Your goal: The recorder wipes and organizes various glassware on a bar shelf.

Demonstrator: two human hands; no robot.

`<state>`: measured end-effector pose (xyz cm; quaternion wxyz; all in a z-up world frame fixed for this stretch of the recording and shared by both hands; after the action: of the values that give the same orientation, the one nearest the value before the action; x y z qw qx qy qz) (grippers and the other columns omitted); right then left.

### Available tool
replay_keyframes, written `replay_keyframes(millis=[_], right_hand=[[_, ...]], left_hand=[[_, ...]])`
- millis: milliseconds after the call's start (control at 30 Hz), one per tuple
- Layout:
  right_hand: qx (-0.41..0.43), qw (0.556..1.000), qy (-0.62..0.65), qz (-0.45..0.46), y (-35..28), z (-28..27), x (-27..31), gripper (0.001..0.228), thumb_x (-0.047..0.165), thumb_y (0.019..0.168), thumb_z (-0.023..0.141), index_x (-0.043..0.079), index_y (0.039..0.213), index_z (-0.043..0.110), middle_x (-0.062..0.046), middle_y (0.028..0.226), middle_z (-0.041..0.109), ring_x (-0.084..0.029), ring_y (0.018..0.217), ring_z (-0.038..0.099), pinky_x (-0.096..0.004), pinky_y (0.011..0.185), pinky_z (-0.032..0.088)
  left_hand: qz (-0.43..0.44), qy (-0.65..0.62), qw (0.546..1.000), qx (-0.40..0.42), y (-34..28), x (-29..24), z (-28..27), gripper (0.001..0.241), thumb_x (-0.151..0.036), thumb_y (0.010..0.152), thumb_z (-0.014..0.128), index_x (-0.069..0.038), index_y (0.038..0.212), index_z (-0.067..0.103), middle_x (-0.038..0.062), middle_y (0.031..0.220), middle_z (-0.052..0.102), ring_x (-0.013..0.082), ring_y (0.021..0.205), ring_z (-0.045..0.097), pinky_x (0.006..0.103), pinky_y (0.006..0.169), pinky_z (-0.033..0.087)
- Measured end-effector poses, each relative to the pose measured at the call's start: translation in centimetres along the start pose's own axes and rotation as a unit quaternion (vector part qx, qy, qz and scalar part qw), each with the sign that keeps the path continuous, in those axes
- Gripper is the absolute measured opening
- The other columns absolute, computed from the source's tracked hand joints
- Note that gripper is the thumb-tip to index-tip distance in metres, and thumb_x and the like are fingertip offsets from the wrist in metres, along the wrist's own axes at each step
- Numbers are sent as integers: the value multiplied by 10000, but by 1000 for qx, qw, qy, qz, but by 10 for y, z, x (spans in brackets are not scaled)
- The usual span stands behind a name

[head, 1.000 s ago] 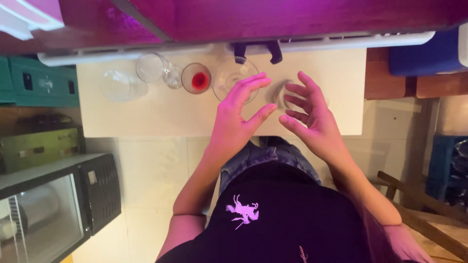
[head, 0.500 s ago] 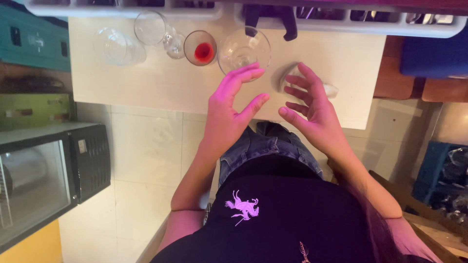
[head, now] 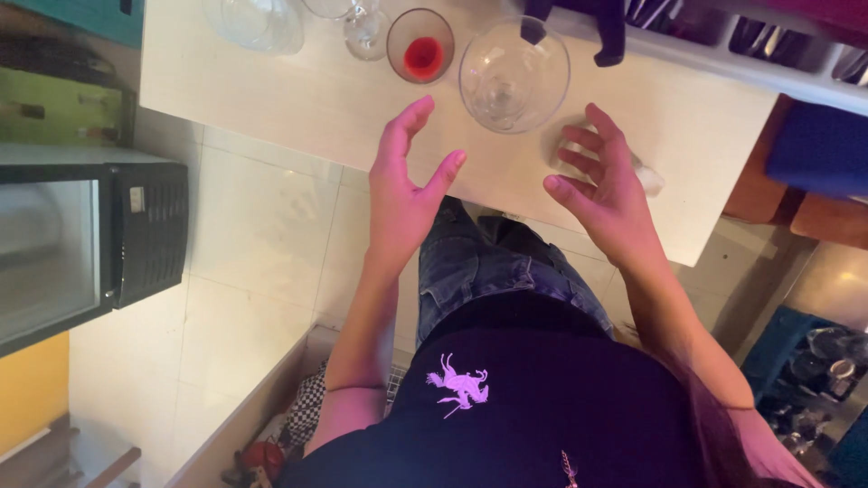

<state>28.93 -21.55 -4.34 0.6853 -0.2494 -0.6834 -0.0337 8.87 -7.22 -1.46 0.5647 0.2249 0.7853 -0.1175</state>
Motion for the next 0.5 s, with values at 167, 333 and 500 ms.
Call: replay_keyframes(millis=[167,333,500], right_hand=[[0,1000,-3,9,17,5,-20,871,80,951,735,56,1647,211,-179,1558,439,-291,1401,517,-386,1076,531],[-8,999,-9,30,41,4,-53,900,106,934,772,81,1649,227,-172,1541,453,-286,1373,545,-373,1045,536],[-15,999,-10,40,68,7,-80,959,130,883,817,112,1649,240,-159,1537,463,-267,1293,561,-345,980,560]], left_hand=[[-22,4,1000,13,-1,44,19,655,-136,912,830,-27,1468,500,153,1461,611,281,1382,593,388,1163,474],[-42,-6,998,37,8,87,50,697,-158,886,839,-54,1475,482,148,1455,607,286,1366,598,418,1091,503],[-24,5,998,56,23,115,73,734,-170,865,856,-89,1487,474,139,1421,597,307,1331,608,435,1027,536]])
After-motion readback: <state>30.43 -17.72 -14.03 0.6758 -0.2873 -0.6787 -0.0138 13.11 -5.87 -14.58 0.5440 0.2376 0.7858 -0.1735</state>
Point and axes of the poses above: each hand's wrist, its own y-axis towards the middle knuckle, its own z-axis out of the palm, x = y × z, the point moved 5 cm from there along y, towards the middle knuckle
